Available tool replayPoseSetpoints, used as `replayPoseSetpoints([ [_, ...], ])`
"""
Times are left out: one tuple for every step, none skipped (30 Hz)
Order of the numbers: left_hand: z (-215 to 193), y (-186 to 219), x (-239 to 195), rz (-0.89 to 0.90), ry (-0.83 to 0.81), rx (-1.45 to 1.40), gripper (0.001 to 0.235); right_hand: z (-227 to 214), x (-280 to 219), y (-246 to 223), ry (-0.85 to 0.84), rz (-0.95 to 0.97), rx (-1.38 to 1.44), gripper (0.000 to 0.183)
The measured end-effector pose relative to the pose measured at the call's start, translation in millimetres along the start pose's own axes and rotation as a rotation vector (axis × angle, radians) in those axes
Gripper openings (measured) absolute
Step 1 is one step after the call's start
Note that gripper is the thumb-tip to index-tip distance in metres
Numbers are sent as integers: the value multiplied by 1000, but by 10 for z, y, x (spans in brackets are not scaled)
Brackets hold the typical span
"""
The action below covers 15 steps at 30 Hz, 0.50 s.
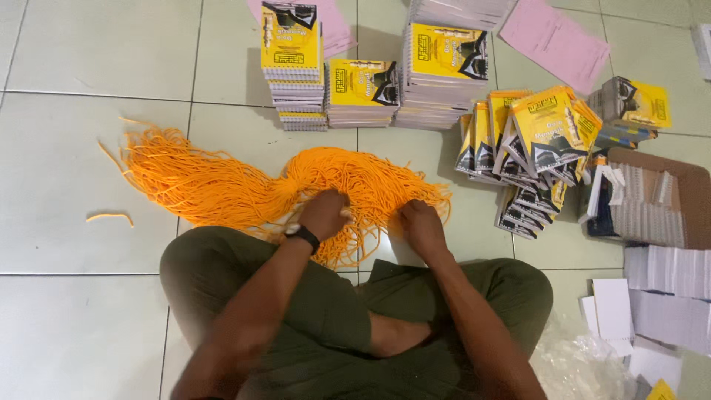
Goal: The person sits on the floor and ties orange strings around the spines of spiral notebooks. They pick up a notebook, wrap the string around it, and tie a knot before placing it in a stack.
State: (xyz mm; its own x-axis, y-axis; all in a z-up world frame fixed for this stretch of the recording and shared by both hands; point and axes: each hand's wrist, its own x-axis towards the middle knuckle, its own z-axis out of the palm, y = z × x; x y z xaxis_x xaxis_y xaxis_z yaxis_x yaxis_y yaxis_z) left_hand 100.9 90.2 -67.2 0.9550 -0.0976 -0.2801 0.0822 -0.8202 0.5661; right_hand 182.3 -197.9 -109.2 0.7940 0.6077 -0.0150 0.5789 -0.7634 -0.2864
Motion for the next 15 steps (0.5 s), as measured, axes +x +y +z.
replayPoseSetpoints([
  [138, -44, 60, -4, -3, -5, 39, -22, 2, 29, -7, -1, 0, 22],
  [283, -90, 118, -5, -43, 116, 47, -38, 1, 59, 71, -3, 41, 20],
  [437, -131, 169, -5, -86, 237, 54, -48, -12, 90, 149, -4, 84, 18],
  [436, -125, 162, -9, -90, 233, 54, -114, -80, 77, 141, -4, 86, 18],
  [421, -126, 159, 21, -78, 254, 52, -183, -124, 61, 177, 16, 55, 19],
  [404, -123, 153, 52, -66, 276, 50, -258, -172, 45, 212, 36, 24, 20],
  [315, -37, 19, 42, -63, 275, 50, -351, -189, -51, 210, 27, 27, 20],
  [227, 58, -113, 25, -76, 258, 42, -450, -210, -141, 236, 59, 84, 24],
  [131, 150, -240, 11, -90, 246, 34, -541, -237, -238, 267, 95, 144, 30],
  [364, -23, -92, 6, -88, 250, 34, -547, -222, -312, 268, 91, 149, 30],
  [600, -193, 58, -4, -122, 146, 27, -553, -219, -381, 195, 53, 299, 32],
  [832, -363, 213, -13, -154, 43, 20, -563, -214, -446, 120, 14, 449, 34],
  [465, -175, 26, -14, -151, 48, 20, -601, -277, -688, 126, 10, 451, 34],
  [103, 18, -159, 92, -146, -333, 31, -641, -340, -924, 84, 74, 639, 39],
  [-236, 225, -348, 199, -143, -716, 43, -674, -427, -1150, 41, 142, 828, 43],
])
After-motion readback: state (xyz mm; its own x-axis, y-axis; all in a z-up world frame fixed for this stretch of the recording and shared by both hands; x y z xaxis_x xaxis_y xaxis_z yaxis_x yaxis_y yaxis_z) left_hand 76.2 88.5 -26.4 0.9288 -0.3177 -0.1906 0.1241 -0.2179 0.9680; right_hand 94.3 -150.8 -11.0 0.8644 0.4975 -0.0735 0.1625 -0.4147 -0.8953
